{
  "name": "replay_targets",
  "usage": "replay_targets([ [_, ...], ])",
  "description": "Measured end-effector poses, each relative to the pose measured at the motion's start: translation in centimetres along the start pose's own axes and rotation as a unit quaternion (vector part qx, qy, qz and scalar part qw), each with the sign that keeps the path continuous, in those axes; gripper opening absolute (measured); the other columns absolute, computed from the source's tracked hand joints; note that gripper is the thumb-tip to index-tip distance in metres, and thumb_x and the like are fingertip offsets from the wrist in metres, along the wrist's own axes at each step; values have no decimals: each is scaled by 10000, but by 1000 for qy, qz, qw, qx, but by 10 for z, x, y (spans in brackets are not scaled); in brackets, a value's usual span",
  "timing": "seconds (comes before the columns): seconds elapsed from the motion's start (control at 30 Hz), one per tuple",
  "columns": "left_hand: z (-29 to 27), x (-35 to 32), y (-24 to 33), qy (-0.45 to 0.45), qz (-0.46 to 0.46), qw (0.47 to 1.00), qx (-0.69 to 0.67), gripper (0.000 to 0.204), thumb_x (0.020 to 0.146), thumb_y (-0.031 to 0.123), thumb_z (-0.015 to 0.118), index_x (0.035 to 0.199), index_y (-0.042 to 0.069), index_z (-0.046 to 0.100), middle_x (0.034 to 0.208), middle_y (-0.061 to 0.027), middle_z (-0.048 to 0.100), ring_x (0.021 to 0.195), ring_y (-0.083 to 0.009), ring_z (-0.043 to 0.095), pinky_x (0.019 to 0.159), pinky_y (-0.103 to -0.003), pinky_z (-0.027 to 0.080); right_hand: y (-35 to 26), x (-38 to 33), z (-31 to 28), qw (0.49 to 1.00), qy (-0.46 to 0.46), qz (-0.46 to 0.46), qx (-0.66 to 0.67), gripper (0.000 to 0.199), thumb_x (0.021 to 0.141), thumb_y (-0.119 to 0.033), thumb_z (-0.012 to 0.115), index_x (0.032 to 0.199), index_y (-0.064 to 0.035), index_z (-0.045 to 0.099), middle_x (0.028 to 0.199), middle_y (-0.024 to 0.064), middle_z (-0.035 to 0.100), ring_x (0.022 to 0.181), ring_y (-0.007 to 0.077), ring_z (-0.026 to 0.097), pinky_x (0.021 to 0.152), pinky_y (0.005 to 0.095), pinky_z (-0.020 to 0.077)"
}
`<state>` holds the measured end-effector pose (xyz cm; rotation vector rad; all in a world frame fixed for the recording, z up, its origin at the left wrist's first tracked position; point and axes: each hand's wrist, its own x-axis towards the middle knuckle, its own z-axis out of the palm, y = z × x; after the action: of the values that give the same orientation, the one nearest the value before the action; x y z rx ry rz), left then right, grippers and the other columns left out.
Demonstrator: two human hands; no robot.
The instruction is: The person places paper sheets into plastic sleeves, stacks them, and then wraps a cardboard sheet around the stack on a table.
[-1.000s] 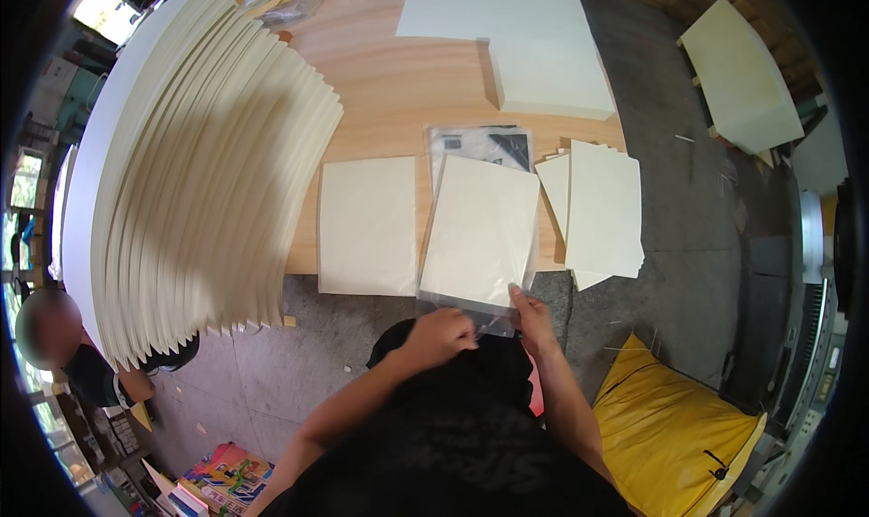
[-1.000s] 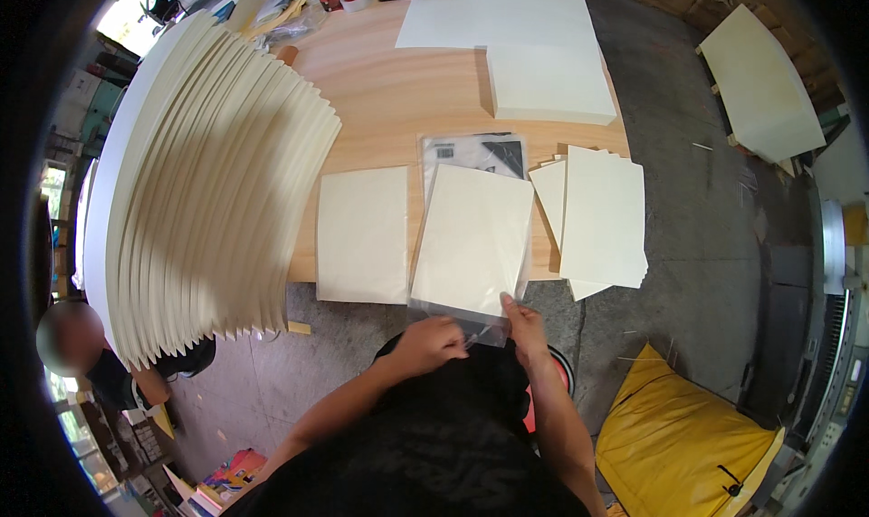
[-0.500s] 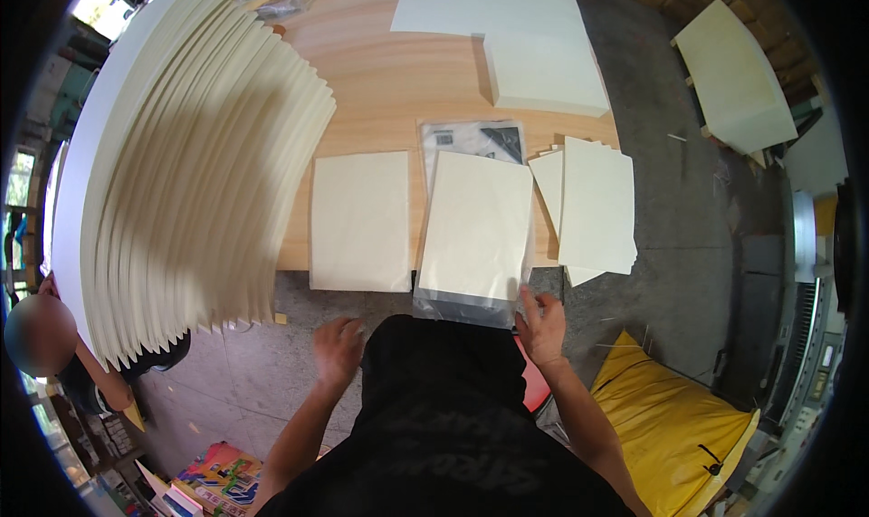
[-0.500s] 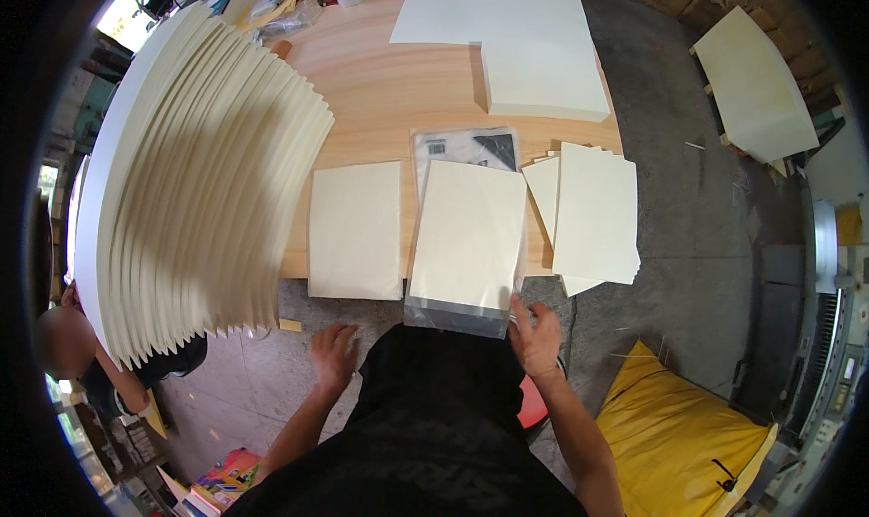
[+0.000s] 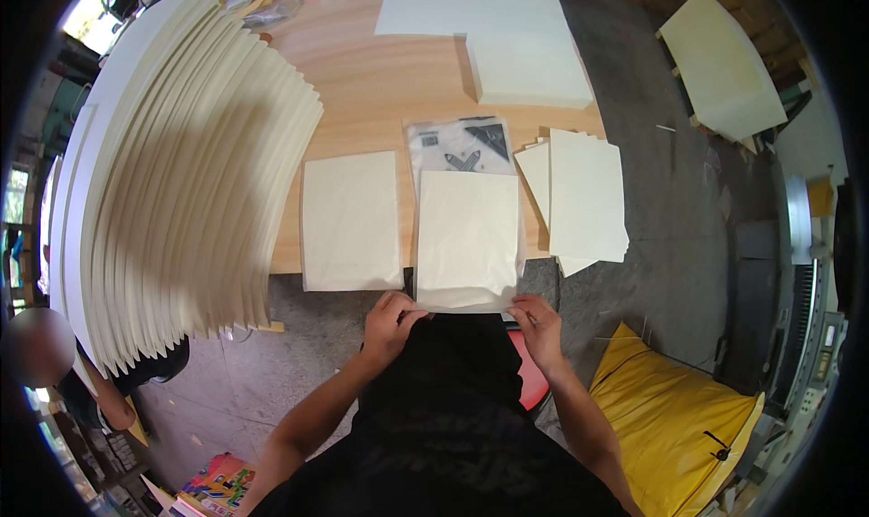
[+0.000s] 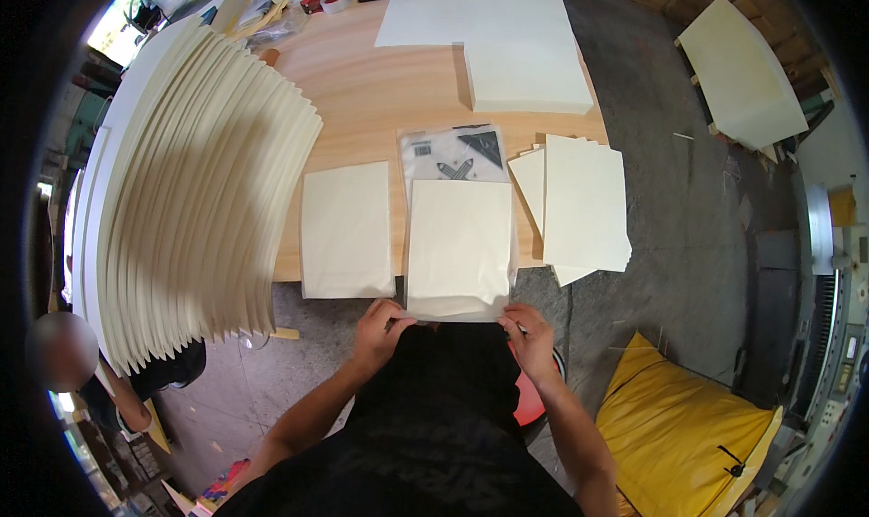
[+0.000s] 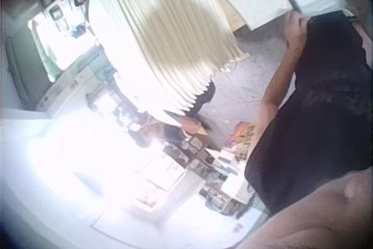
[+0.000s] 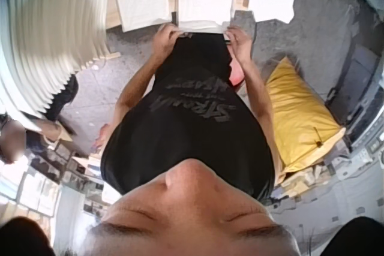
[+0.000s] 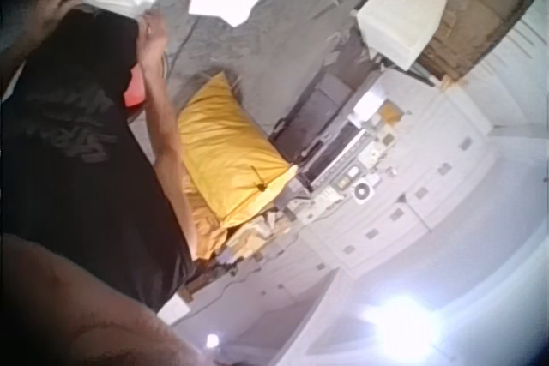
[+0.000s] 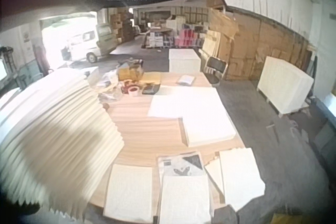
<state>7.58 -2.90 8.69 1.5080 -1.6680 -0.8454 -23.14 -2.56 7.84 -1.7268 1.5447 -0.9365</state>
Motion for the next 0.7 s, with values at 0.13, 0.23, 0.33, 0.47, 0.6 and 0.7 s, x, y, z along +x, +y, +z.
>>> replay_targets([
  [0.13,21,-22,-15,12,-298,921,-252,197,895,153,748,850,34,597,855,-74,633,774,-205,620,677,-336,507,8,-8,19,960,47,229,150,184,900,-99,749,857,-41,579,845,82,648,671,105,618,574,253,482],
  [0.23,35,-27,-31,31,-444,775,-449,203,927,170,723,937,34,573,891,-68,633,828,-203,612,740,-335,522,25,-10,36,919,80,310,229,242,905,-122,748,820,-54,533,797,52,620,627,84,575,534,240,444],
  [0.33,44,-28,-36,38,-465,679,-567,217,945,150,694,1077,31,567,966,-81,639,893,-195,616,791,-318,527,19,-6,45,869,117,360,319,205,922,-147,727,856,-62,553,770,22,606,630,84,554,543,232,433],
  [0.47,91,-44,-42,-198,-229,876,-376,392,961,131,664,1317,46,527,1123,-87,635,1000,-186,616,834,-321,515,-12,10,52,839,79,374,388,183,932,-195,726,868,-75,603,704,-28,585,593,59,512,512,220,376],
  [0.6,133,-11,4,-111,-488,640,-583,526,979,359,654,1409,101,493,1270,-42,609,1100,-185,584,914,-369,478,-7,6,56,852,7,373,366,148,950,-224,714,871,-120,646,744,-59,614,593,20,482,503,208,328],
  [0.7,110,-3,9,17,-554,660,-507,595,947,499,660,1379,117,515,1263,-14,615,1089,-178,584,917,-391,461,2,4,46,841,-19,391,374,182,965,-275,697,870,-126,652,736,-67,611,600,14,483,502,210,328],
])
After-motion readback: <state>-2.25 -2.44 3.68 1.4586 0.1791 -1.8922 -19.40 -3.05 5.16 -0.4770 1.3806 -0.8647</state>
